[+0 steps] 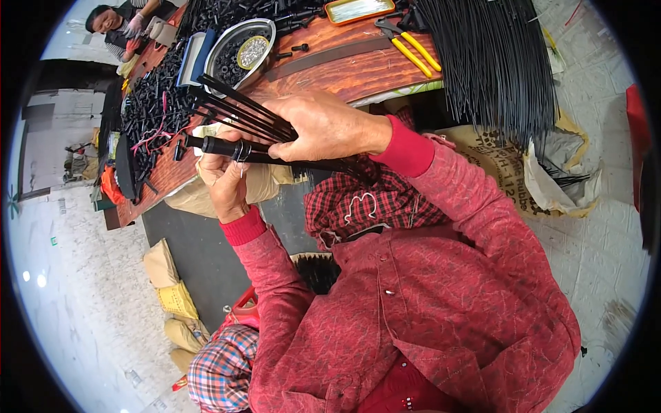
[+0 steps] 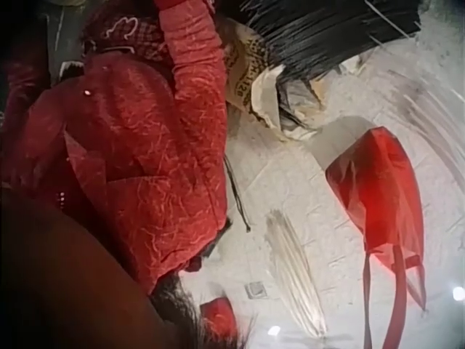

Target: Assembling a wire harness by inserting multiple black wires into a plastic connector.

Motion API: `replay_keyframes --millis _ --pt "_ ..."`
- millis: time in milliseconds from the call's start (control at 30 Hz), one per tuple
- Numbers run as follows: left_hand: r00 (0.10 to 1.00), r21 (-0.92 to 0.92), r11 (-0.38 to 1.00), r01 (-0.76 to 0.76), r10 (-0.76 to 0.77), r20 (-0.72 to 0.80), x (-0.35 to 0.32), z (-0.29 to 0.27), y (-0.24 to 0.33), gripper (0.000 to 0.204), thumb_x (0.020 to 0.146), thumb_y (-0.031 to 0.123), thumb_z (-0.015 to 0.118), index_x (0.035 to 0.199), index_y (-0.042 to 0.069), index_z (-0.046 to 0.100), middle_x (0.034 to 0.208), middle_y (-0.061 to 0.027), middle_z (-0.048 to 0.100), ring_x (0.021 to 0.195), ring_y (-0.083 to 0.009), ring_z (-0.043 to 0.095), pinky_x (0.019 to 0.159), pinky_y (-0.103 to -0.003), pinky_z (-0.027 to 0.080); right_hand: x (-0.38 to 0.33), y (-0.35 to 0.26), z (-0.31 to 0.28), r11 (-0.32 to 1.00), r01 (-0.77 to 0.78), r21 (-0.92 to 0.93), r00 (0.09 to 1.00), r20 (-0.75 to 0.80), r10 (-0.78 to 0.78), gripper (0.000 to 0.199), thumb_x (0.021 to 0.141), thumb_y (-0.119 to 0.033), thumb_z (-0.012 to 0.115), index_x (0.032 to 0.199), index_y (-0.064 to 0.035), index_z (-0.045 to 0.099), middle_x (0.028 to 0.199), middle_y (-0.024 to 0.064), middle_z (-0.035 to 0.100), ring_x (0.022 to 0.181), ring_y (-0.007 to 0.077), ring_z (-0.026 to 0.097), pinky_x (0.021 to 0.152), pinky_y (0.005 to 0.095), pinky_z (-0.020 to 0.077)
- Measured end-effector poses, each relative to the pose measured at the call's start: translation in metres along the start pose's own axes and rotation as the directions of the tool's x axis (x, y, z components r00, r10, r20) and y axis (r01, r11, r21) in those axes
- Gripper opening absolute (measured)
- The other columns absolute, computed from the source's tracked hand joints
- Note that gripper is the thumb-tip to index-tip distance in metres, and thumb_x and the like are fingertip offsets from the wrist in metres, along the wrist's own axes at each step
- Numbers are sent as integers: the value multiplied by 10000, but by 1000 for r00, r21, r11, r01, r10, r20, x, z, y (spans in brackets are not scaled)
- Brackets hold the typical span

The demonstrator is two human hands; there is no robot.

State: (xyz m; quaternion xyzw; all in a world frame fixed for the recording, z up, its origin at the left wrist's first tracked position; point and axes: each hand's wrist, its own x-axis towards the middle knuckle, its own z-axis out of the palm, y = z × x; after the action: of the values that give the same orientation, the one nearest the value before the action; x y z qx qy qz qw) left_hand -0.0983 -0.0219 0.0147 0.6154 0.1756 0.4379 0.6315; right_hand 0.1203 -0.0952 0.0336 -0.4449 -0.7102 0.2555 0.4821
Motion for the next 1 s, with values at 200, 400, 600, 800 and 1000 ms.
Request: replay_keyframes --millis 200,400,600,800,1000 --pt "998 19 1000 6 -5 -56 -2 -2 -2 450 720 76 767 1117 -42 589 1050 -98 624 941 -176 609 878 -291 464 0 -13 2 986 -102 -132 995 6 104 380 715 -206 675 1030 -9 595 839 189 632 818 373 627 710 439 495" --pt "998 48 999 -18 21 -62 4 14 6 473 728 50 752 1152 -51 571 1065 -109 629 955 -176 610 887 -289 463 -4 -3 10 998 -61 15 982 -178 62 543 726 -141 700 1211 -11 494 1004 166 616 901 303 636 782 381 516" --pt "991 25 999 -27 30 -133 7 19 1 483 745 4 733 1189 -58 552 1060 -111 631 953 -157 610 869 -272 473 -8 -12 8 997 22 -71 866 -497 -55 473 697 -120 748 1128 -55 562 1054 104 568 948 247 609 793 351 506" --pt "979 22 1000 18 -14 -201 9 26 1 474 760 -41 707 1206 -53 545 1076 -88 619 957 -151 609 846 -259 484 -11 -17 11 952 65 -298 874 -444 -199 261 644 -157 775 849 -96 625 925 57 575 859 247 571 717 347 485" --pt "981 62 998 17 -5 -191 10 31 1 459 757 -60 704 1190 -43 552 1089 -91 611 962 -153 606 850 -267 487 -9 -10 17 934 49 -354 885 -418 -205 223 676 -196 757 803 -92 606 781 33 591 740 218 596 613 345 476"
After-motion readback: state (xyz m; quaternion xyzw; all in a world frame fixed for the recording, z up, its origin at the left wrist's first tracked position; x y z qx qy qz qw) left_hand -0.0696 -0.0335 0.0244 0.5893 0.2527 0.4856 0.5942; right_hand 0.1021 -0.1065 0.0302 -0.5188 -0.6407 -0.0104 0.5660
